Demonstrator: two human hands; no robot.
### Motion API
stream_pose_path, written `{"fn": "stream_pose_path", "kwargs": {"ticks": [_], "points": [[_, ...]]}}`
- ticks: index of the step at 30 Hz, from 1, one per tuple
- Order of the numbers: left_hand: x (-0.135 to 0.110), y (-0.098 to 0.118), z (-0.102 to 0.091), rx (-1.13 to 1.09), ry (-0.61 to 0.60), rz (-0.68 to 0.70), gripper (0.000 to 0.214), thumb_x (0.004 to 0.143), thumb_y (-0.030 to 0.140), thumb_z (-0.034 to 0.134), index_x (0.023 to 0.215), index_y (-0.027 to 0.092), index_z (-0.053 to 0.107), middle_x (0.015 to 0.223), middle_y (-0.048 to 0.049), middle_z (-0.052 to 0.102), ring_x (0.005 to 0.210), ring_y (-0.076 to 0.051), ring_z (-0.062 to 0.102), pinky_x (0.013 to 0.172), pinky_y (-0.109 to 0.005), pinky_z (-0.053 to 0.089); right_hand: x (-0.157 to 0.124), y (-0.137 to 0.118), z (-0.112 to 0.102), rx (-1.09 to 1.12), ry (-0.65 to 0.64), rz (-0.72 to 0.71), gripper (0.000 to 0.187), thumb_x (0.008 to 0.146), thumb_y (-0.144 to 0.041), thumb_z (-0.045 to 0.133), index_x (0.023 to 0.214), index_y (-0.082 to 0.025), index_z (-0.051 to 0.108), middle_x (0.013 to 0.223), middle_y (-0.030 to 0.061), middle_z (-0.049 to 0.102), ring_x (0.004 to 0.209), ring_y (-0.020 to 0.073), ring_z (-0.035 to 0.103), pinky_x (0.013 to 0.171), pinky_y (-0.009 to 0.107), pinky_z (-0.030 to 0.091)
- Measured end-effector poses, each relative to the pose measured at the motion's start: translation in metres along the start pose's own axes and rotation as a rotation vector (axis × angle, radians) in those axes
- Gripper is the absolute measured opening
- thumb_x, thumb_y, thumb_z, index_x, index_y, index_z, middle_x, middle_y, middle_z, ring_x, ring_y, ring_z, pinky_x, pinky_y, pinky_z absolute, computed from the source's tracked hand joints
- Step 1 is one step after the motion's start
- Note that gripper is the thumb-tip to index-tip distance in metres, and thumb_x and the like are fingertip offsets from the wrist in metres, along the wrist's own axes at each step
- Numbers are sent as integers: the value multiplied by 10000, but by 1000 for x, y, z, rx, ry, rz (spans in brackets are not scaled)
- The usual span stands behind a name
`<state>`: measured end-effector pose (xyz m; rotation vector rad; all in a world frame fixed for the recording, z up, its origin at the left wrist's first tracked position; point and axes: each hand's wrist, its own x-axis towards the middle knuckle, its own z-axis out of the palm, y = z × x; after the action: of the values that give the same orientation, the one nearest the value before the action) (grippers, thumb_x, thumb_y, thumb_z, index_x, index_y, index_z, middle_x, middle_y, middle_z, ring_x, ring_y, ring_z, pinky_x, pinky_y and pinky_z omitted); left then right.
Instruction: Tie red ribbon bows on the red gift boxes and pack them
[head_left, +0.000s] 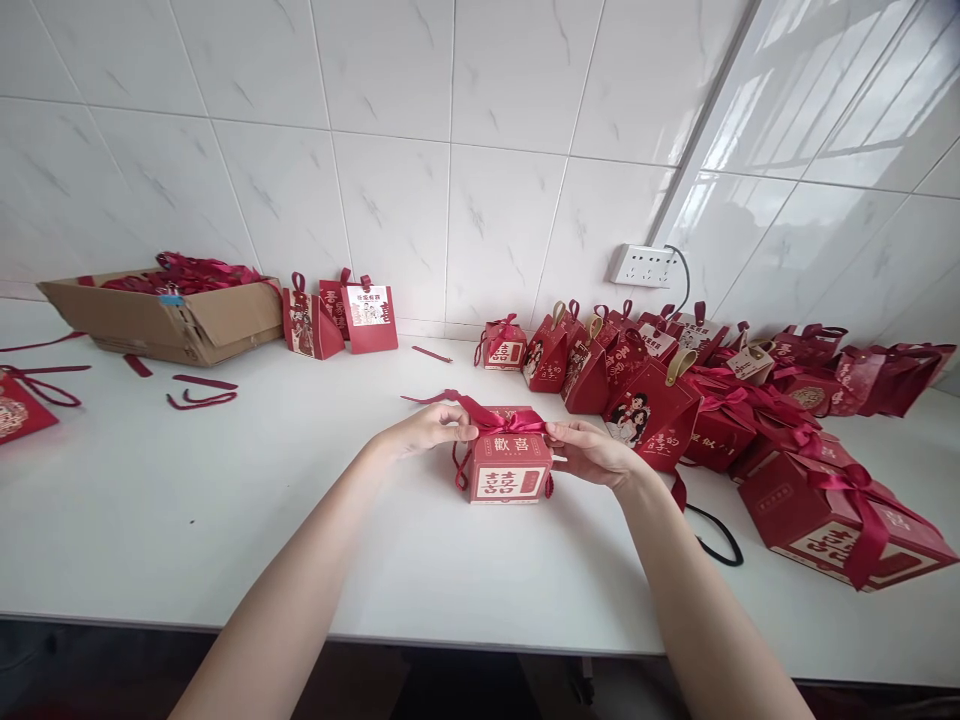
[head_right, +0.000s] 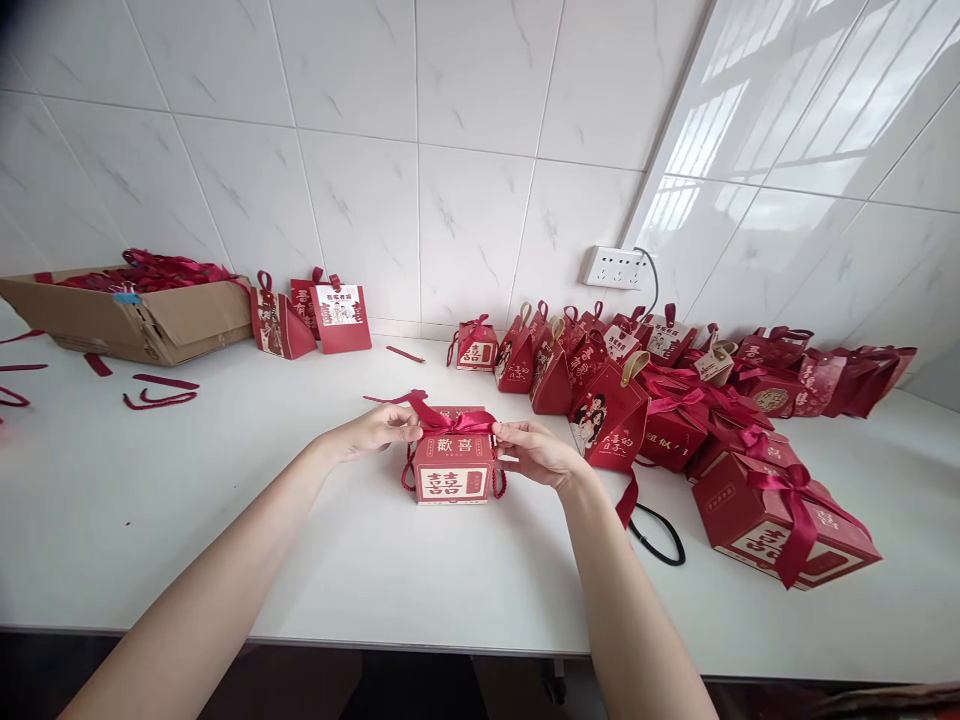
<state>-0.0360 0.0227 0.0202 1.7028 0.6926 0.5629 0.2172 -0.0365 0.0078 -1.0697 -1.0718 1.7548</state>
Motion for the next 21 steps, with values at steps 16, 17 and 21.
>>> {"fn": "stream_pose_path", "kwargs": {"ticks": [16, 17, 21], "points": [[4, -10, -3, -112, -61, -17, 525, 573, 532, 740, 514, 171, 363, 640, 35, 412, 643, -115, 390, 632, -264, 280, 2, 2, -5, -55, 5, -11, 379, 565, -406, 812, 555, -173, 514, 551, -56, 434, 562, 91, 390, 591, 277, 270], [4, -10, -3, -116, -63, -15, 524, 577, 528, 739, 516, 171, 361, 641, 36, 407, 644, -114, 388, 631, -262, 280, 1, 2, -6, -56, 7, -14, 371, 567, -404, 810, 559, -175, 519, 550, -55, 439, 564, 93, 392, 591, 278, 272], [5, -12, -4, -124, -71, -4, 506, 602, 494, 736, 520, 167, 358, 645, 43, 384, 643, -108, 372, 629, -254, 273, 1, 1, -7, -63, 15, -26, 361, 580, -396, 805, 550, -172, 524, 546, -51, 447, 563, 91, 391, 588, 278, 273]]}}
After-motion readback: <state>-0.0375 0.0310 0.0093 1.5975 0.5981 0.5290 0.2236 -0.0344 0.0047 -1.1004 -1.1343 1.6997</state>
